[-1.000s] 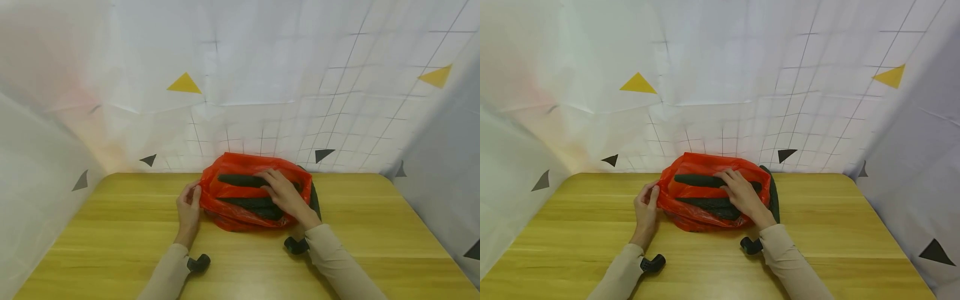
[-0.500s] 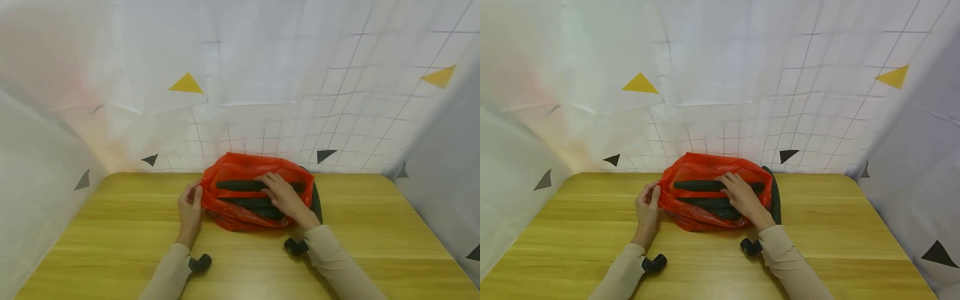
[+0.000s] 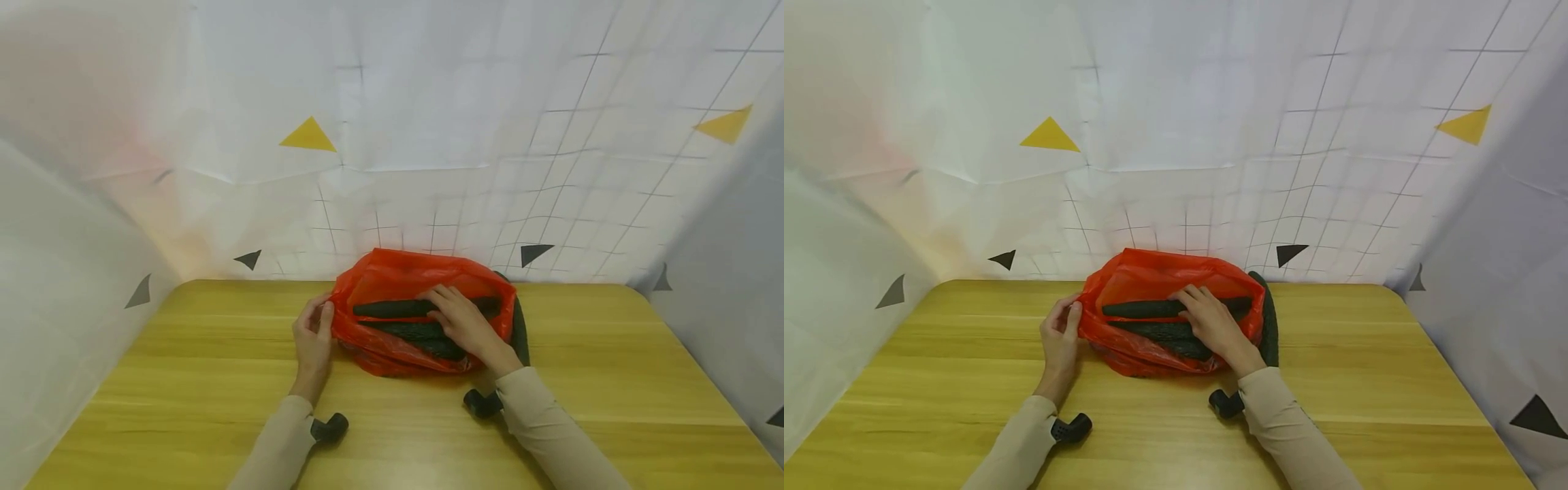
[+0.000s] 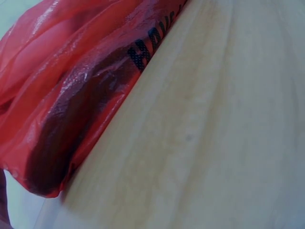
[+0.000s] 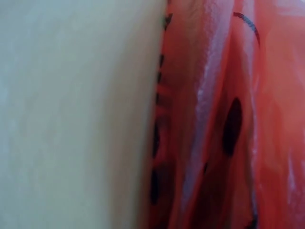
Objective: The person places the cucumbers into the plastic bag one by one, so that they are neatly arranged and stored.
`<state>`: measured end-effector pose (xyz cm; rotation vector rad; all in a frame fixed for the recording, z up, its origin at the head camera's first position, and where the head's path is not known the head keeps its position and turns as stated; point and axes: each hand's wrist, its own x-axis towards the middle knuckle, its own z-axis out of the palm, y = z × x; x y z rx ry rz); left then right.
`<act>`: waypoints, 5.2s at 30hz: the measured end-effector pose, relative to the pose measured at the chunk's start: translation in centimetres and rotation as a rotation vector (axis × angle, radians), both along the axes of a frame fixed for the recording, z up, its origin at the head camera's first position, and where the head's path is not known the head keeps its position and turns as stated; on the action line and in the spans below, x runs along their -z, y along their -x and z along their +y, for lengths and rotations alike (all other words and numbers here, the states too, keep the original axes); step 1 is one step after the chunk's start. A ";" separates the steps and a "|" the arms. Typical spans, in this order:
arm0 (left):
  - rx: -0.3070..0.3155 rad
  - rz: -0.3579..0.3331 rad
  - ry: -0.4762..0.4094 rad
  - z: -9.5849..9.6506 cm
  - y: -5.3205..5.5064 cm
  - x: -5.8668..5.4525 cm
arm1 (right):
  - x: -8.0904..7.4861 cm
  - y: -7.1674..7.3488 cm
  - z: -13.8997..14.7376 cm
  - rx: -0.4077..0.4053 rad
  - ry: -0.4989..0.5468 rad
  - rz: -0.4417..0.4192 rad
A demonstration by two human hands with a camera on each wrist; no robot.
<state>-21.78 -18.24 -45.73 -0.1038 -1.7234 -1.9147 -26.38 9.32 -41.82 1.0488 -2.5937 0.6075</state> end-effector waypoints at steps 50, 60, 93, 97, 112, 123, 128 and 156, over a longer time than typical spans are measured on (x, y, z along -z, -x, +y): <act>0.027 -0.026 0.016 0.6 -1.6 -2.5 | 0.9 0.1 -0.7 0.063 -0.008 -0.032; 0.016 -0.017 -0.006 0.1 -0.3 -0.4 | 1.1 0.2 -0.7 0.094 0.015 -0.051; -0.001 -0.045 0.010 0.7 -1.8 -2.4 | 0.4 0.0 0.4 0.147 0.187 -0.128; -0.003 -0.028 0.018 0.7 -1.7 -2.3 | -0.3 0.0 1.0 0.158 0.280 -0.116; -0.013 -0.031 0.042 0.6 -1.7 -2.2 | -3.3 -0.8 3.6 0.180 0.415 -0.070; 0.003 -0.048 0.027 0.5 -1.9 -2.3 | -4.0 -0.9 4.9 0.241 0.416 -0.079; 0.002 -0.050 0.034 0.5 -1.9 -2.4 | -4.3 -0.9 5.5 0.256 0.448 -0.075; 0.007 -0.061 0.035 0.5 -1.8 -2.3 | -5.2 -0.6 9.0 0.404 0.501 -0.026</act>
